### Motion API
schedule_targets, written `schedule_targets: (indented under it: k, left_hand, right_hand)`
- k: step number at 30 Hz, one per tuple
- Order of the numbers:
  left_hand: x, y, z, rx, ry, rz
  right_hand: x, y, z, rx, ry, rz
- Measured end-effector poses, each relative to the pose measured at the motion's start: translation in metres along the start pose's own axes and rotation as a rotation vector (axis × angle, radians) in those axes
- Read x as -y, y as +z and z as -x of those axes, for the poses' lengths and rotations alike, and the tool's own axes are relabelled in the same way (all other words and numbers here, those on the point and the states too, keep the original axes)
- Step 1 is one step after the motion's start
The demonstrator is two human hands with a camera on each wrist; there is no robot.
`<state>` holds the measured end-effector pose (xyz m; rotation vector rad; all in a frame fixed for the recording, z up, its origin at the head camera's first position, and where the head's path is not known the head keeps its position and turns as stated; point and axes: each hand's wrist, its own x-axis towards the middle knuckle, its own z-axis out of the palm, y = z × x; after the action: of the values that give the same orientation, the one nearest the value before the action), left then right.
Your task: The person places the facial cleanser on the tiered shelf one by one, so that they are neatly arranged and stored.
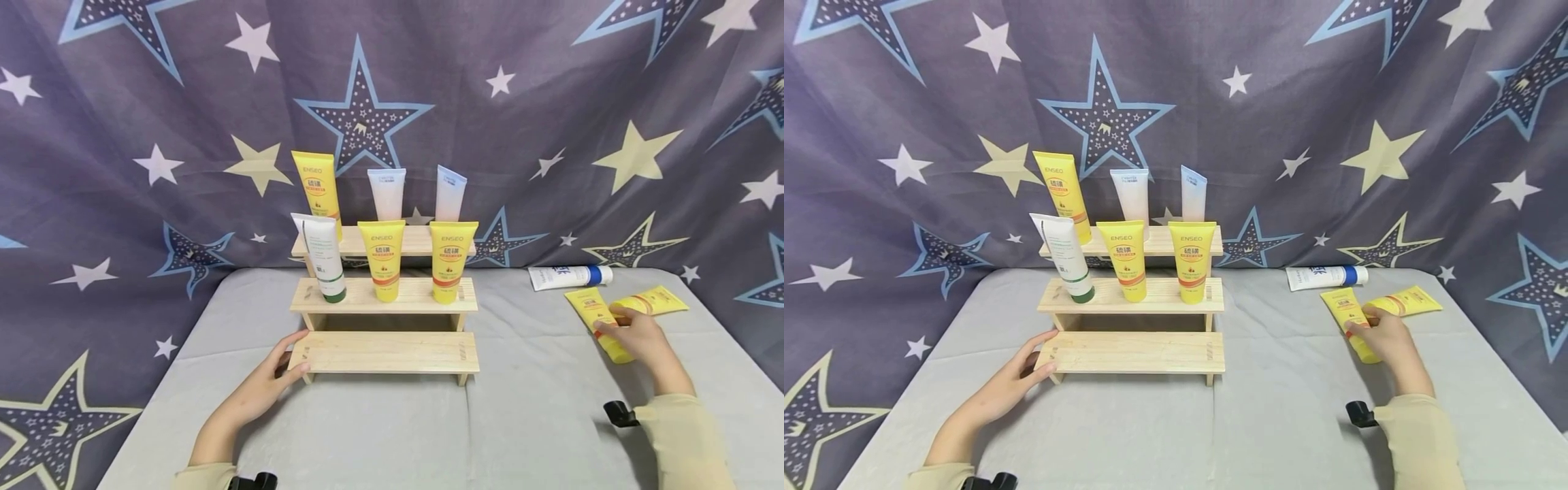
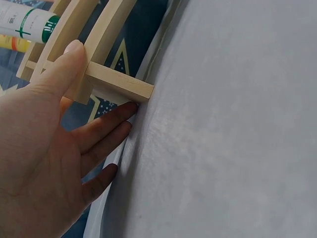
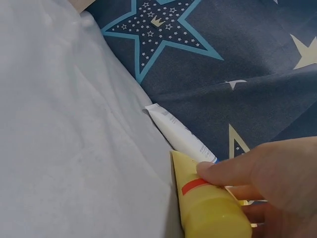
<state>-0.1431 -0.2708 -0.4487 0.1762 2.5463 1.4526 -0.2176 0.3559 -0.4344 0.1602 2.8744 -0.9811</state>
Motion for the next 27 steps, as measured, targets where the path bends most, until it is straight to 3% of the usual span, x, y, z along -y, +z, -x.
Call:
schedule_targets:
  k: [9,21,27]
  left_hand:
    - [0.000,-0.001,0.000,0.005,-0.003,-0.002]
    - [0.001,-0.002,0.001,0.007,-0.008,0.000]
    - [-0.001,-0.001,0.000,0.004,-0.013,-0.005]
  right_hand:
    - [-0.004,0.005,-0.002,0.067,0.085,-0.136]
    - [0.002,0.011,-0.005,-0.015,0.054,-0.180]
    - [0.008,0.008,-0.005,-0.096,-0.015,-0.180]
